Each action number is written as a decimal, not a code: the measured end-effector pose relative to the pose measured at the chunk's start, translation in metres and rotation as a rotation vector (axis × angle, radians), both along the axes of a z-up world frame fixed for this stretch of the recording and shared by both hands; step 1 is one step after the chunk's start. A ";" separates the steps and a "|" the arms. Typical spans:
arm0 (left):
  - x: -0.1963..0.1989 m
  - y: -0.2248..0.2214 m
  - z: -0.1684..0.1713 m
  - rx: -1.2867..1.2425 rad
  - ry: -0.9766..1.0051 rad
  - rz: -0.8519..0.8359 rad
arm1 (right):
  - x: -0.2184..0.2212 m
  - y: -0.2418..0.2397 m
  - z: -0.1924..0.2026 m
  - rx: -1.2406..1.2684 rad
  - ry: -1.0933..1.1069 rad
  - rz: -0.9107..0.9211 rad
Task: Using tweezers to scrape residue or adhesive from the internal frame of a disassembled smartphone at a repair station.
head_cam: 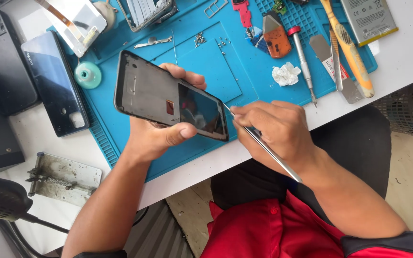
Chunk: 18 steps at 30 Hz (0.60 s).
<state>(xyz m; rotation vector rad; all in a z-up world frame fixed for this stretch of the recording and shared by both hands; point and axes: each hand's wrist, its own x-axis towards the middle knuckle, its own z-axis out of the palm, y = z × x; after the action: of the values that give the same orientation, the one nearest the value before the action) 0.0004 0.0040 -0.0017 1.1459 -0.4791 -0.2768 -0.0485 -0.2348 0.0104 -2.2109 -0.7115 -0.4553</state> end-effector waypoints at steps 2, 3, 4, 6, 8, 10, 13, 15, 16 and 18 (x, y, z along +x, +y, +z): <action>0.001 0.000 0.000 -0.024 0.033 -0.036 | -0.006 -0.004 0.011 -0.002 0.038 0.020; 0.001 0.001 0.000 -0.047 0.059 -0.073 | -0.009 -0.005 0.015 -0.002 0.070 0.039; -0.001 0.001 0.000 -0.045 0.070 -0.068 | -0.011 -0.006 0.017 0.000 0.081 0.044; -0.001 0.000 0.002 -0.036 0.119 -0.124 | -0.014 -0.008 0.022 -0.002 0.130 0.029; -0.003 0.001 0.003 -0.008 0.120 -0.143 | -0.013 -0.008 0.022 -0.001 0.157 0.034; -0.003 0.000 0.004 0.018 0.114 -0.162 | -0.012 -0.007 0.021 -0.002 0.178 0.040; -0.004 0.000 0.004 0.053 0.095 -0.145 | -0.013 -0.006 0.020 -0.012 0.187 0.043; -0.004 0.001 0.003 0.059 0.065 -0.144 | -0.015 -0.005 0.021 -0.080 0.153 0.021; -0.003 0.001 0.004 0.058 0.070 -0.138 | -0.015 -0.004 0.019 -0.081 0.157 0.027; -0.002 0.003 0.005 0.099 0.027 -0.133 | -0.018 -0.002 0.015 -0.149 0.039 -0.004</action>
<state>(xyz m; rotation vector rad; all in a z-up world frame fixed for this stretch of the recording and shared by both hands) -0.0018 0.0065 0.0030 1.2067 -0.5239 -0.4350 -0.0668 -0.2363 0.0257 -2.3542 -0.7417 -0.3702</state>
